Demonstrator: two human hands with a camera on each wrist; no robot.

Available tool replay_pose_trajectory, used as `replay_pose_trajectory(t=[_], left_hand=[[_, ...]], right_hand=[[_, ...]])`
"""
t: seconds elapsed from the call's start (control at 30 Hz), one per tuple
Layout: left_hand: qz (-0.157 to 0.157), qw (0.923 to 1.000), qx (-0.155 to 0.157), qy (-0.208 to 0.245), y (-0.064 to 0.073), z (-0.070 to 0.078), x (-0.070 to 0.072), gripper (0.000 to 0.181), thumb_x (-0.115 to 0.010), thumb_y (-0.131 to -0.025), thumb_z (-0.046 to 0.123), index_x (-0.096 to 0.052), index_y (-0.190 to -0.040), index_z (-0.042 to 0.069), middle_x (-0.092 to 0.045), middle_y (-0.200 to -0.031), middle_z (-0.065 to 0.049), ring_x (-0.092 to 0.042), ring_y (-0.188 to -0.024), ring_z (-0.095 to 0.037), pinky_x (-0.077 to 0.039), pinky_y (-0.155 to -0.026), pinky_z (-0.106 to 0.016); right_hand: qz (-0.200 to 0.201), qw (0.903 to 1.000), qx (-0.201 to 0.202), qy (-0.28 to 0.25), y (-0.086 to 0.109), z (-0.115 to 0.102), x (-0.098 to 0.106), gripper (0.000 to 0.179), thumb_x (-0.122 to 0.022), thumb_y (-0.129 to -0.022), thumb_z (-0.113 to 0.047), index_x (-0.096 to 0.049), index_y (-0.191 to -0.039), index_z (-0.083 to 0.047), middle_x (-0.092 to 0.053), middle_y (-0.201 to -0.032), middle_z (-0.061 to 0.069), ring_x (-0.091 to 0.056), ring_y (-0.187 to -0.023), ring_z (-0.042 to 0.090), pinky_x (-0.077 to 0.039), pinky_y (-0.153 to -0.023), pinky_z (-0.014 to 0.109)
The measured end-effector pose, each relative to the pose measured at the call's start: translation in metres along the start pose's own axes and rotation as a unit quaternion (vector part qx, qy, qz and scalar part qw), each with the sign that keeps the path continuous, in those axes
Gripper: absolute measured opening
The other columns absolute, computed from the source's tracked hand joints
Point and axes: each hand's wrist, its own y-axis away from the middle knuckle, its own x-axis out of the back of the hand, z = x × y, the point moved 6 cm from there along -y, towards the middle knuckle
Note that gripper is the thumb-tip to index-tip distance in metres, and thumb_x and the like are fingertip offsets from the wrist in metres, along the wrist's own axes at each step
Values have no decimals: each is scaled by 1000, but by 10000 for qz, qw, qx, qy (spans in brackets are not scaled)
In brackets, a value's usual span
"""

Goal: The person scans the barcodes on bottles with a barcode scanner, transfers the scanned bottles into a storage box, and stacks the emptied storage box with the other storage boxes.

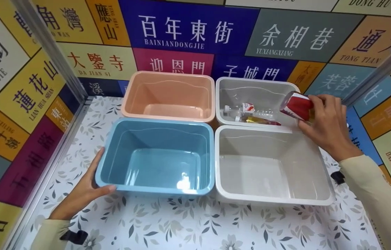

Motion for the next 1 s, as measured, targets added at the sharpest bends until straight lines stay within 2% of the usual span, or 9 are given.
replay_pose_trajectory(t=[0.27,0.57,0.93,1.0], left_hand=[[-29,10000,48,39,-2,2,0,116,-80,-98,18,0,-173,57,12,-184,-2,-8,-163,-44,-18,-124,-75],[-69,9998,168,51,0,2,-3,115,-79,-100,19,1,-172,57,11,-184,-4,-9,-164,-47,-24,-123,-72],[-69,9997,215,-31,0,3,-1,116,-79,-100,18,3,-172,57,14,-184,-4,-5,-165,-50,-21,-123,-74],[-71,9997,221,-31,0,3,-2,116,-79,-100,19,3,-172,57,14,-184,-4,-5,-165,-50,-20,-124,-74]], right_hand=[[-112,9995,280,-48,-14,-21,-6,75,-89,-88,-15,-55,-153,3,-52,-144,28,-44,-129,44,-35,-96,61],[-364,9968,703,87,-26,-49,-16,75,-89,-87,-16,-55,-151,2,-53,-144,28,-44,-128,45,-37,-102,63],[-508,9933,1042,30,-45,-71,-30,70,-91,-88,-17,-57,-147,2,-54,-141,23,-45,-125,41,-38,-98,57],[-545,9925,1091,34,-47,-75,-33,70,-91,-87,-17,-58,-146,2,-55,-141,23,-45,-127,41,-38,-101,58]])
